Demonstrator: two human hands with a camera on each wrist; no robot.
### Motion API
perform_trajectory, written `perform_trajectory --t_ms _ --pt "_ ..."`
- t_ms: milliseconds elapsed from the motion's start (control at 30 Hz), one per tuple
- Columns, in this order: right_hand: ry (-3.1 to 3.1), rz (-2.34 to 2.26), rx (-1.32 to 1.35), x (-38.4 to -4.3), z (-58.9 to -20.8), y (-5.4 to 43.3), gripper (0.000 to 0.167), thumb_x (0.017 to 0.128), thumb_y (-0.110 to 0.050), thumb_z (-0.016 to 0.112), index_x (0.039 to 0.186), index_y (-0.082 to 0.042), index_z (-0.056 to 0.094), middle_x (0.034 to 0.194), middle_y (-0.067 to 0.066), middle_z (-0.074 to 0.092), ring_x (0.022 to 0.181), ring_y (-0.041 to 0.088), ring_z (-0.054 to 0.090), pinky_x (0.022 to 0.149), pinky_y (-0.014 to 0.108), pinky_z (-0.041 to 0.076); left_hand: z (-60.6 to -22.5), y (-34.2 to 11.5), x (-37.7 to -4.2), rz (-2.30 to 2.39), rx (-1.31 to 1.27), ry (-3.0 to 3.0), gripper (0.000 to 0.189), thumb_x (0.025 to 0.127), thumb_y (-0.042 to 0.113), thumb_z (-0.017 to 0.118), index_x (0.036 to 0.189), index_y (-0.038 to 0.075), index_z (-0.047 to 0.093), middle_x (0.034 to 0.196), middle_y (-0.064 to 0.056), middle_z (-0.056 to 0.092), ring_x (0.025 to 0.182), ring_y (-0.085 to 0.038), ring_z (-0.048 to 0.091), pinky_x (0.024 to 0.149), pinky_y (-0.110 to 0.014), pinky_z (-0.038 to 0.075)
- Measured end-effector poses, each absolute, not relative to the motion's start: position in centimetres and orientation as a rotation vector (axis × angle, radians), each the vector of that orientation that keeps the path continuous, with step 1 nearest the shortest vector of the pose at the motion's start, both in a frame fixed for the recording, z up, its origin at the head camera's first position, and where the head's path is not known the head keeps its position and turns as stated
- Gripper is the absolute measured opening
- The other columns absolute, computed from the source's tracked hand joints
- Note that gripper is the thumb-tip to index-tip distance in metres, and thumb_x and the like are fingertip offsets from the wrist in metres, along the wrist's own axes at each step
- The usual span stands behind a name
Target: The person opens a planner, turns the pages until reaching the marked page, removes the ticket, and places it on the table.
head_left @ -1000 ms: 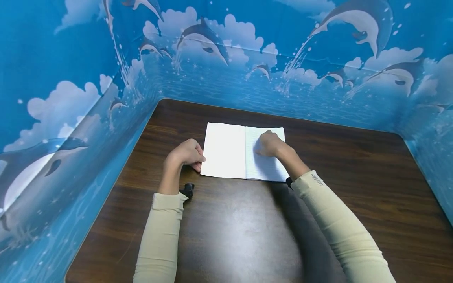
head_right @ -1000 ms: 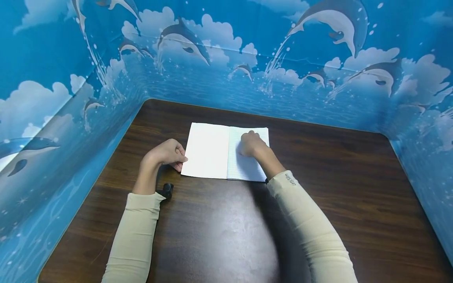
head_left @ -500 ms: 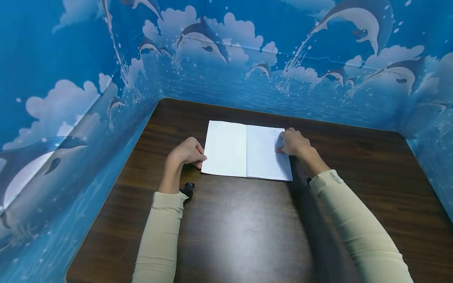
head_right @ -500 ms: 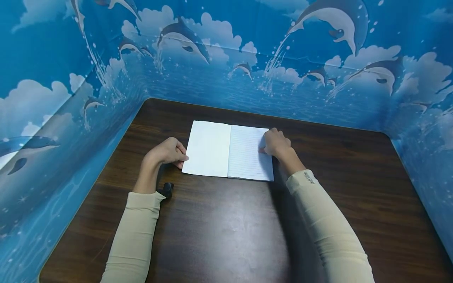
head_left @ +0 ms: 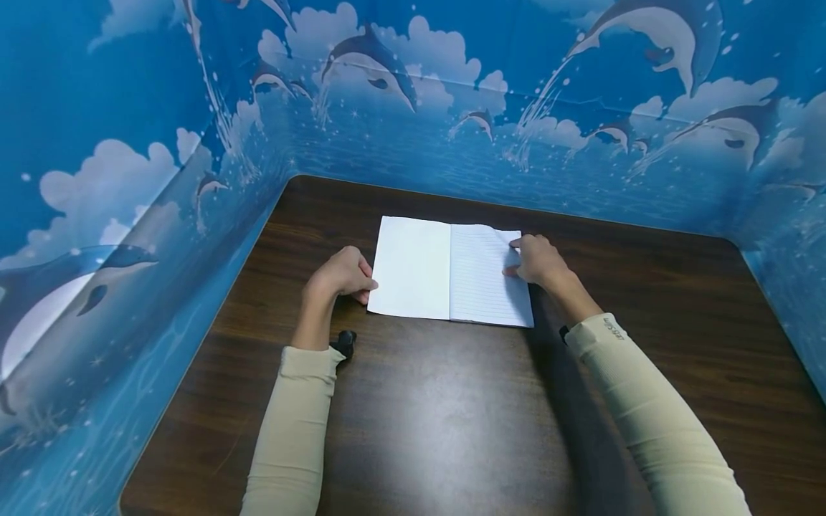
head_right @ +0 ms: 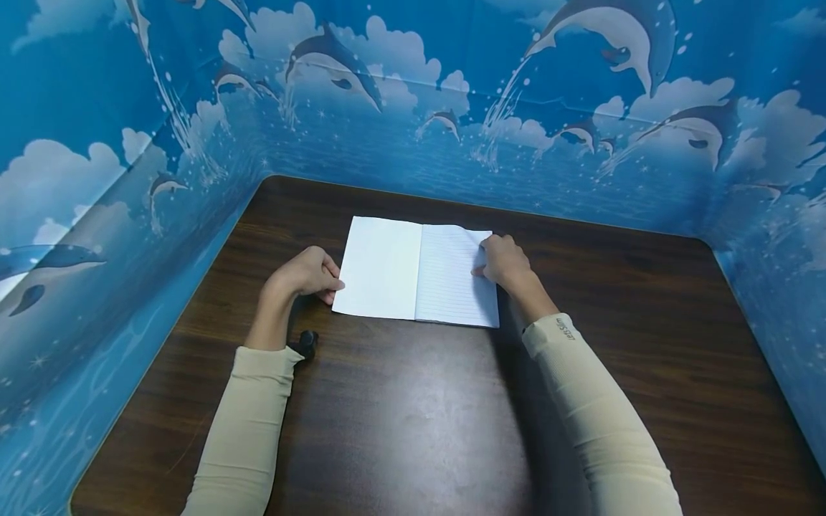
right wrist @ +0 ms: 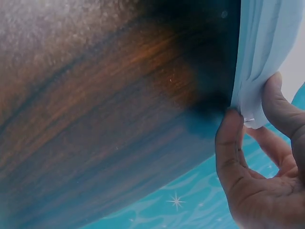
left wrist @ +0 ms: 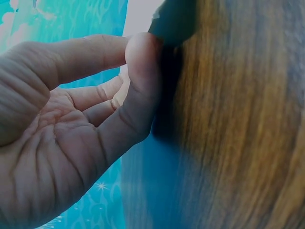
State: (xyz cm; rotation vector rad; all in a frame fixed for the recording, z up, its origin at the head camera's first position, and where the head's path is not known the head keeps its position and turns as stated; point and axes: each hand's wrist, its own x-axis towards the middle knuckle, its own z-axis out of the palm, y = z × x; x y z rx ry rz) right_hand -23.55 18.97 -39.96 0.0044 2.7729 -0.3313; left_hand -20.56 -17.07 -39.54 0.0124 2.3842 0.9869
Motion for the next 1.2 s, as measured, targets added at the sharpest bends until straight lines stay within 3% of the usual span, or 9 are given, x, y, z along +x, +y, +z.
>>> perform_trajectory --t_ms 200,333,467,800,900,1133,1200 --pt "2.778 -0.436 0.045 -23.5 -40.5 19.2 0.072 0.097 -0.015 0.082 0.159 -0.001 0.048 0.156 0.03 0.054 0.115 0.036 0.059 0.102 0.053 0.054 -39.5 -17.1 -20.5 0.965 0.024 2.381 0.019 0.102 0.004 0.069 0.116 -0.007 0.064 0.076 -0.009 0.073 0.061 -0.011 0.071 0.08 -0.031 0.058" --pt "2.805 -0.483 0.02 -23.1 -40.5 19.5 0.069 0.098 -0.016 0.081 0.157 0.0 0.051 0.137 0.03 0.063 0.109 0.036 0.059 0.097 0.052 0.054 -39.4 -17.1 -20.6 0.959 0.041 2.375 0.019 0.102 0.005 0.069 0.116 -0.007 0.064 0.075 -0.009 0.073 0.062 -0.01 0.071 0.087 -0.036 0.059" --pt "2.821 -0.515 0.031 -22.6 -40.4 19.4 0.063 0.099 -0.016 0.08 0.154 -0.001 0.055 0.134 0.029 0.066 0.105 0.034 0.06 0.092 0.05 0.054 -39.4 -17.2 -20.7 0.959 0.052 2.373 0.02 0.102 0.005 0.068 0.117 -0.008 0.063 0.075 -0.009 0.074 0.062 -0.01 0.071 0.093 -0.04 0.059" --pt "2.809 -0.644 0.06 -22.0 -40.5 19.0 0.059 0.1 -0.01 0.077 0.155 -0.005 0.056 0.145 0.029 0.063 0.127 0.04 0.063 0.106 0.056 0.053 -39.6 -17.3 -20.7 0.978 0.055 2.357 0.02 0.103 0.004 0.068 0.117 -0.008 0.062 0.078 -0.01 0.072 0.062 -0.011 0.071 0.077 -0.029 0.059" --pt "2.801 -0.686 0.058 -22.2 -40.8 19.3 0.062 0.099 -0.011 0.078 0.156 -0.004 0.054 0.148 0.03 0.059 0.126 0.041 0.061 0.106 0.056 0.053 -39.7 -17.3 -20.7 0.978 0.052 2.356 0.02 0.102 0.004 0.068 0.118 -0.008 0.062 0.078 -0.01 0.072 0.062 -0.01 0.071 0.075 -0.027 0.058" --pt "2.71 -0.856 0.262 -22.6 -40.8 20.4 0.051 0.099 -0.021 0.08 0.136 0.005 0.057 0.123 0.025 0.065 0.092 0.028 0.069 0.083 0.038 0.058 -39.7 -17.2 -20.7 0.971 0.061 2.361 0.019 0.102 0.004 0.068 0.116 -0.008 0.063 0.075 -0.008 0.072 0.061 -0.01 0.07 0.077 -0.029 0.058" --pt "2.67 -0.916 0.342 -22.6 -40.8 20.8 0.047 0.098 -0.023 0.082 0.13 0.004 0.06 0.117 0.022 0.066 0.085 0.022 0.07 0.082 0.035 0.058 -39.7 -17.2 -20.7 0.954 0.065 2.371 0.017 0.102 0.004 0.068 0.115 -0.007 0.064 0.074 -0.008 0.071 0.061 -0.011 0.07 0.079 -0.03 0.058"
